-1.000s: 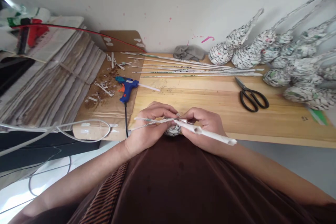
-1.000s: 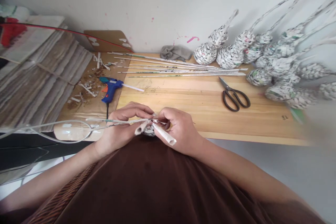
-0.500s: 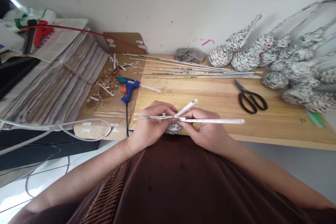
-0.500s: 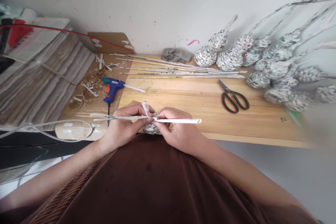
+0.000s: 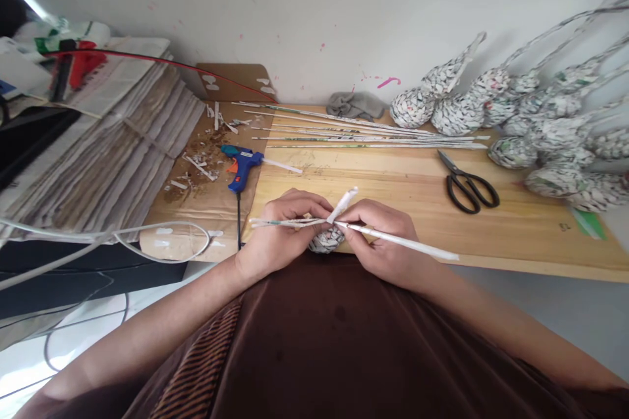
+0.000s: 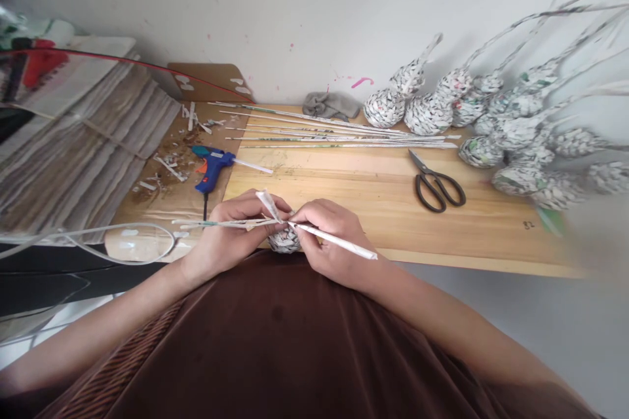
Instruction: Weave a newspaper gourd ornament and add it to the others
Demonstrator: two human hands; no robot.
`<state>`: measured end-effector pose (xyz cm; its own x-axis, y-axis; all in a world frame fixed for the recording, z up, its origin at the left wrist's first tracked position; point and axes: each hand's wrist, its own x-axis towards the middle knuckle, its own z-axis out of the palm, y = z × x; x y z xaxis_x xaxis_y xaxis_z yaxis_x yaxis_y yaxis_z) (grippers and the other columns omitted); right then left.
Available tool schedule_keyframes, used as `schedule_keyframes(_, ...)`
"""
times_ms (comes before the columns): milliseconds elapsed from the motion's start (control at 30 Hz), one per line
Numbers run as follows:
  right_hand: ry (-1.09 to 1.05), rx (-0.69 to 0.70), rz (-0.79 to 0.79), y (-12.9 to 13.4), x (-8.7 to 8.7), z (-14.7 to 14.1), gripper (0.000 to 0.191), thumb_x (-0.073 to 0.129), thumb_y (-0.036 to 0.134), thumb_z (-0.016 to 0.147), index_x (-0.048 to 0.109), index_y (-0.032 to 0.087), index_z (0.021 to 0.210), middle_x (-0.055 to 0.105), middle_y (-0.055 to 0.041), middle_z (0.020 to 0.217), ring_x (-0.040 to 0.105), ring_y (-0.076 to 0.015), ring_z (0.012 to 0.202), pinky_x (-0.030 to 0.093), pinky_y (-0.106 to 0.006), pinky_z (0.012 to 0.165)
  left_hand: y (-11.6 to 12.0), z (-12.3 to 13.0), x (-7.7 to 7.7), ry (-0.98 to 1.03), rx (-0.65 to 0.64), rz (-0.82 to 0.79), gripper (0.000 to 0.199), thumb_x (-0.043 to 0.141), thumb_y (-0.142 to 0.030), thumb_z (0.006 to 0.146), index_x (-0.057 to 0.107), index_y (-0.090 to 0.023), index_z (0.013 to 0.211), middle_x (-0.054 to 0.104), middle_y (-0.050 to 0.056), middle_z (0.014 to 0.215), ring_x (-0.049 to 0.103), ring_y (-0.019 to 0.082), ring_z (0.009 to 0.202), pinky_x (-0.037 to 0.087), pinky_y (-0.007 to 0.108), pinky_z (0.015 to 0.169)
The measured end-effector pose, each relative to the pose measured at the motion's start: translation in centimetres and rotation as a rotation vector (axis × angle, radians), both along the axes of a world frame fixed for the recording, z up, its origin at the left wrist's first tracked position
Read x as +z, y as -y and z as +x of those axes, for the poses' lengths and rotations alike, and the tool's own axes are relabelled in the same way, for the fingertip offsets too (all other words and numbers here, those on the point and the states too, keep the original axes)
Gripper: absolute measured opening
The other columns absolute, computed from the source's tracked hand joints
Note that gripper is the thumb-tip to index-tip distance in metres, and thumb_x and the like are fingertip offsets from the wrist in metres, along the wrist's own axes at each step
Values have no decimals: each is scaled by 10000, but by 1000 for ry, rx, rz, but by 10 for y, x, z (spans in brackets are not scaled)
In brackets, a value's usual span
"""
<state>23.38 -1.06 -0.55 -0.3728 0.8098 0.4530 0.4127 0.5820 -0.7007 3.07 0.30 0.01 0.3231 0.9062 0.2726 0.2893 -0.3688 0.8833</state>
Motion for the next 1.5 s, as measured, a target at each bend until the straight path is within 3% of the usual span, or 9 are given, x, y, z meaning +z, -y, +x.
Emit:
schedule_keyframes(233, -203, -65, -139, 0, -6, -3, 95, 661, 125, 895, 676, 192, 961, 715, -24, 849, 680, -145, 739, 539, -252, 678, -1, 5, -4, -1, 51, 86, 65, 743, -140, 838, 724, -173, 785, 748, 70, 915, 686, 198, 890, 520, 328, 849)
schedule_keyframes(367, -300, -93, -173, 0, -8, -4, 126, 695, 158, 889, 669, 202, 1003, 716, -36, 927, 698, -158, 808, 570, -267, 731, 0, 5, -9, 25, 95, 121, 59, 740, -147, 845, 710, -165, 797, 734, 75, 911, 685, 191, 884, 523, 316, 833)
schedule_keyframes(467, -312, -138, -282, -1, -9, -5, 213, 759, 226, 850, 662, 193, 1037, 729, -41, 898, 693, -164, 755, 569, -276, 685, 0, 3, -11, 39, 106, 131, 46, 739, -147, 849, 717, -165, 812, 731, 75, 918, 686, 189, 890, 524, 312, 831)
schedule_keyframes(567, -243, -171, -365, -1, -10, -6, 142, 754, 277, 851, 685, 177, 926, 733, -41, 793, 664, -158, 663, 532, -268, 599, 0, 3, -11, 36, 98, 134, 35, 735, -149, 853, 723, -163, 823, 733, 78, 924, 687, 189, 896, 525, 310, 835)
schedule_keyframes(700, -184, -221, -265, -2, -12, -7, 60, 707, 233, 875, 703, 175, 858, 715, -30, 732, 625, -140, 608, 497, -261, 567, -1, 4, -10, 31, 103, 143, 25, 735, -142, 845, 728, -159, 829, 741, 81, 917, 694, 189, 888, 531, 304, 830)
schedule_keyframes(833, -150, -158, -137, -3, -12, -5, 22, 689, 183, 886, 705, 190, 900, 734, -33, 819, 658, -143, 670, 517, -262, 621, 1, 5, -9, 38, 109, 120, 27, 741, -143, 840, 743, -160, 819, 749, 81, 907, 703, 189, 878, 538, 307, 831)
schedule_keyframes(933, -161, -118, -141, -3, -10, -3, 43, 682, 178, 898, 688, 194, 859, 731, -34, 815, 674, -156, 720, 521, -270, 663, 2, 5, -11, 51, 118, 84, 21, 750, -153, 839, 756, -165, 823, 758, 83, 918, 709, 196, 894, 542, 317, 844)
schedule_keyframes(1267, -453, -12, -636, -6, -17, -2, 142, 700, 297, 901, 624, 193, 840, 632, 5, 727, 630, -139, 657, 527, -249, 590, 1, 5, -15, 176, 99, -52, 33, 782, -184, 817, 774, -160, 838, 766, 88, 908, 723, 201, 880, 567, 306, 806)
schedule_keyframes(1500, -449, -4, -688, -9, -8, -1, 137, 720, 294, 861, 670, 167, 866, 684, -11, 719, 650, -133, 624, 558, -245, 591, -4, 0, -10, 90, 3, -40, 39, 772, -197, 832, 758, -172, 858, 759, 53, 877, 713, 179, 840, 551, 284, 788)
